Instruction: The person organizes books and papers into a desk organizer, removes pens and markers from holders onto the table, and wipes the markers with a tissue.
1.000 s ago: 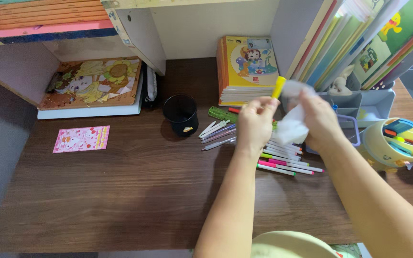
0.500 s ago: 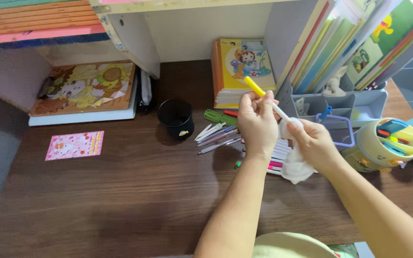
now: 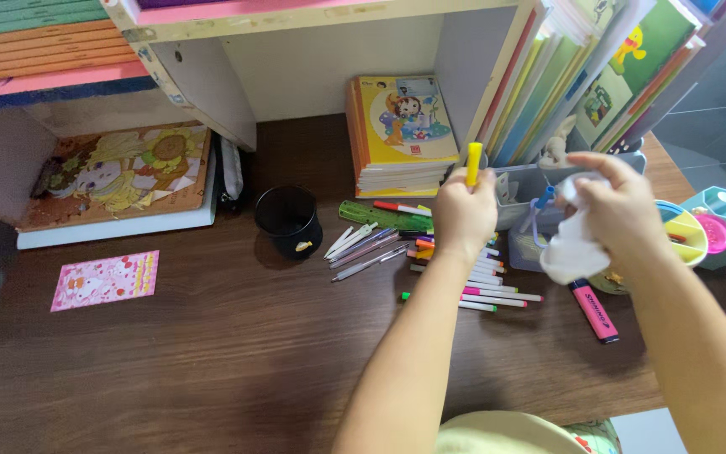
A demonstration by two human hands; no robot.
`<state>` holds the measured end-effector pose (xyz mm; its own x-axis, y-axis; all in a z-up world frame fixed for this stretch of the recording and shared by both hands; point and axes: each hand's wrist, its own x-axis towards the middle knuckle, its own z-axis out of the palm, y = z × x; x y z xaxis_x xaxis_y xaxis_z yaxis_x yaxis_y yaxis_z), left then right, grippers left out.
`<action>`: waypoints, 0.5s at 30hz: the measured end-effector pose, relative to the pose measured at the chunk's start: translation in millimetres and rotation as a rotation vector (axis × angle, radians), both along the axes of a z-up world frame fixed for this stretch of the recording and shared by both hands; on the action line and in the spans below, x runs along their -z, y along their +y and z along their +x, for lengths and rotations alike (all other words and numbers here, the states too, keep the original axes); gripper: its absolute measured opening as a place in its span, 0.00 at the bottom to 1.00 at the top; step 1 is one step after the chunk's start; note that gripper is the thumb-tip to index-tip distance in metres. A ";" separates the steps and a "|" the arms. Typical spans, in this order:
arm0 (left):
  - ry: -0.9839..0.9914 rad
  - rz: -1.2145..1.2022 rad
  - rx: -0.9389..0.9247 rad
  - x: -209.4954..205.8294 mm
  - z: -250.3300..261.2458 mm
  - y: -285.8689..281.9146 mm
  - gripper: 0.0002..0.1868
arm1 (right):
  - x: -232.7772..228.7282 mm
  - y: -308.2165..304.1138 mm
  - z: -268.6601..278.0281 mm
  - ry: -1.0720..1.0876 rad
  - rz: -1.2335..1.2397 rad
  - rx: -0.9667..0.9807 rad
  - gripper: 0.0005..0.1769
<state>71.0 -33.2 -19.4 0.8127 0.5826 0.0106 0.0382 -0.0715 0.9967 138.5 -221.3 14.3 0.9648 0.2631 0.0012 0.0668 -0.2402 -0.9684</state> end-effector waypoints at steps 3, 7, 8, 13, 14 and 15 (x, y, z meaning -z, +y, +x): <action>-0.058 0.093 -0.014 -5.8 15.4 -2.6 0.18 | -3.2 -9.4 38.5 0.013 -0.016 0.095 0.29; -0.009 0.039 0.063 -17.5 36.8 -3.7 0.18 | 0.6 -5.9 78.9 -0.154 0.022 0.156 0.25; -0.025 0.097 0.064 -20.7 43.0 -5.4 0.18 | -2.4 -3.5 84.8 -0.152 0.031 0.185 0.23; -0.095 0.225 0.115 -29.4 76.6 -15.0 0.18 | -19.8 25.9 100.9 -0.207 -0.168 0.143 0.24; -0.111 0.233 0.102 -30.7 85.2 -17.0 0.18 | -22.6 29.6 104.6 -0.275 -0.199 0.103 0.25; -0.127 0.241 0.090 -31.3 92.7 -19.1 0.19 | -24.5 32.7 108.4 -0.272 -0.201 0.107 0.25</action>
